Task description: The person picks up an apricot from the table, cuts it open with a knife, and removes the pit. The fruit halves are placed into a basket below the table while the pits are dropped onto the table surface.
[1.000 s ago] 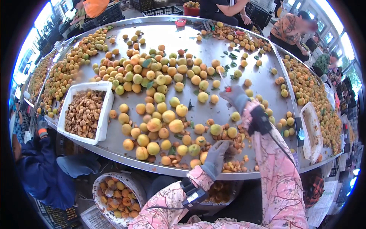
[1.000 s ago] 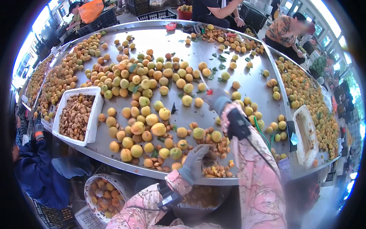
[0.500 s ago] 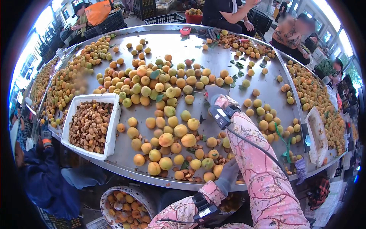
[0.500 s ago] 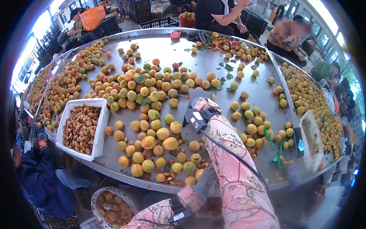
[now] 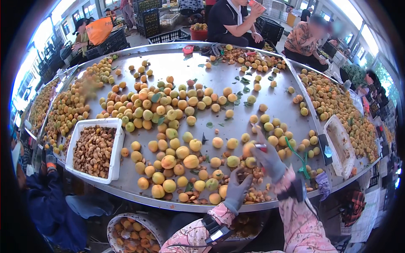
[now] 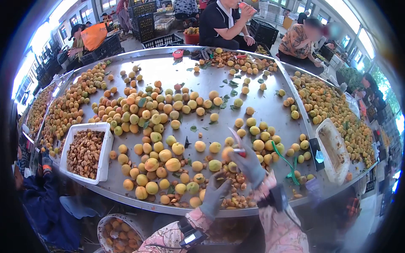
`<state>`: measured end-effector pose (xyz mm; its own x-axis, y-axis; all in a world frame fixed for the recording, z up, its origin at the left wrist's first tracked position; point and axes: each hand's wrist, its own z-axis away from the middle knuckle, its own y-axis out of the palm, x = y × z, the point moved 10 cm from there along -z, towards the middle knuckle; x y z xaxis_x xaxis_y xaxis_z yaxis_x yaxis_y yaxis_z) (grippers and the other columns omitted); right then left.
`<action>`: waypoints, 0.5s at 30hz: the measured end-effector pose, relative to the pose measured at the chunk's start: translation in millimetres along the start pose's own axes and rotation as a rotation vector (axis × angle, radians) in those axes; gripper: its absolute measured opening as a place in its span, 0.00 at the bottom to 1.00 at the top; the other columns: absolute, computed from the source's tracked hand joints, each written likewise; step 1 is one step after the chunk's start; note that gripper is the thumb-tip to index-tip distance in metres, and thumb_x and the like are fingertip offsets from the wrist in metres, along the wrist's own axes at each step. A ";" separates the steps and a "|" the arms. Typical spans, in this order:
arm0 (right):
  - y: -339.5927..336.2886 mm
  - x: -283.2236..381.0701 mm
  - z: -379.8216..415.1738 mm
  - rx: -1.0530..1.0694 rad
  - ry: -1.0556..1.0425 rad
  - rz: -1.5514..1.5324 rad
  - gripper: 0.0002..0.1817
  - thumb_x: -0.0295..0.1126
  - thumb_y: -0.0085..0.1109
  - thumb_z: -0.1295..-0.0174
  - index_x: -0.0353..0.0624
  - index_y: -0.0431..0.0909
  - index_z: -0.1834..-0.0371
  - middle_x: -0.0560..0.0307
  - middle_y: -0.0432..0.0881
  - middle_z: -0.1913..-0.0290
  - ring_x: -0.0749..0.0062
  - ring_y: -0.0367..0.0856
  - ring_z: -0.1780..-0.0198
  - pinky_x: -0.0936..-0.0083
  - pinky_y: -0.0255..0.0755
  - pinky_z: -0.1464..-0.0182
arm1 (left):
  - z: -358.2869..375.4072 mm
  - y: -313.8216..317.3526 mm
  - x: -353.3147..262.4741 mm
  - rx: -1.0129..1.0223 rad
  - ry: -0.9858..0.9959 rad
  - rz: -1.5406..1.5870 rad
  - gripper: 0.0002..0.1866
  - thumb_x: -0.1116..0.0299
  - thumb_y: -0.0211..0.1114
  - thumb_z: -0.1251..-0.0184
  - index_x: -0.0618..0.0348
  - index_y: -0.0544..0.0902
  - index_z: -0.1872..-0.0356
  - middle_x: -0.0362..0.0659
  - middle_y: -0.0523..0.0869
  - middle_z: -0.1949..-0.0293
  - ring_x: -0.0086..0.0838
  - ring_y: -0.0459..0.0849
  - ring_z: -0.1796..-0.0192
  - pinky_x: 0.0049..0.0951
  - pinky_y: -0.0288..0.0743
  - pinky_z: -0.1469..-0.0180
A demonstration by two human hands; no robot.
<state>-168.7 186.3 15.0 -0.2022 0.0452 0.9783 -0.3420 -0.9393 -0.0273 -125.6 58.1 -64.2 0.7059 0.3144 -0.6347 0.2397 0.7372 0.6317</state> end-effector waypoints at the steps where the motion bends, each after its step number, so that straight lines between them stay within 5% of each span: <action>1: -10.2 -10.2 19.1 0.005 0.085 -0.060 0.12 0.37 0.60 0.37 0.43 0.75 0.57 0.68 0.74 0.78 0.90 0.67 0.84 0.89 0.60 0.84 | 2.5 9.0 -21.2 0.031 0.210 -0.196 0.27 0.69 0.64 0.36 0.57 0.65 0.38 0.45 0.78 0.51 0.25 0.80 0.56 0.26 0.77 0.54; 2: -14.6 -9.6 35.9 -0.003 0.085 -0.076 0.12 0.37 0.60 0.37 0.43 0.75 0.57 0.68 0.74 0.78 0.90 0.67 0.84 0.89 0.60 0.84 | 10.4 20.9 -40.4 0.065 0.419 -0.395 0.31 0.70 0.65 0.37 0.57 0.62 0.35 0.45 0.75 0.47 0.26 0.79 0.54 0.26 0.77 0.51; 6: -22.2 -41.6 75.4 0.019 0.245 -0.199 0.13 0.41 0.59 0.36 0.43 0.77 0.58 0.69 0.74 0.80 0.90 0.66 0.85 0.89 0.57 0.85 | 7.4 45.0 -20.8 0.354 0.269 -0.289 0.37 0.73 0.67 0.40 0.57 0.57 0.31 0.43 0.73 0.44 0.25 0.75 0.45 0.25 0.74 0.45; 11: -25.3 -76.1 91.2 0.105 0.292 -0.256 0.17 0.46 0.59 0.36 0.43 0.78 0.60 0.69 0.74 0.80 0.90 0.66 0.86 0.88 0.57 0.85 | 5.0 45.9 -9.6 0.348 0.252 -0.443 0.29 0.76 0.68 0.42 0.60 0.66 0.40 0.41 0.73 0.45 0.24 0.72 0.44 0.24 0.71 0.43; 15: -32.0 -73.9 99.6 0.157 0.328 -0.245 0.18 0.47 0.58 0.36 0.42 0.79 0.61 0.69 0.74 0.80 0.90 0.68 0.85 0.88 0.62 0.82 | 7.5 54.7 -12.0 0.341 0.286 -0.553 0.32 0.76 0.71 0.45 0.60 0.66 0.38 0.43 0.74 0.46 0.24 0.72 0.43 0.26 0.70 0.41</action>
<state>-51.4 179.1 -36.0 -0.4221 0.3547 0.8343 -0.2777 -0.9266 0.2535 -115.9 90.1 -18.6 0.2295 0.1273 -0.9650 0.7406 0.6204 0.2580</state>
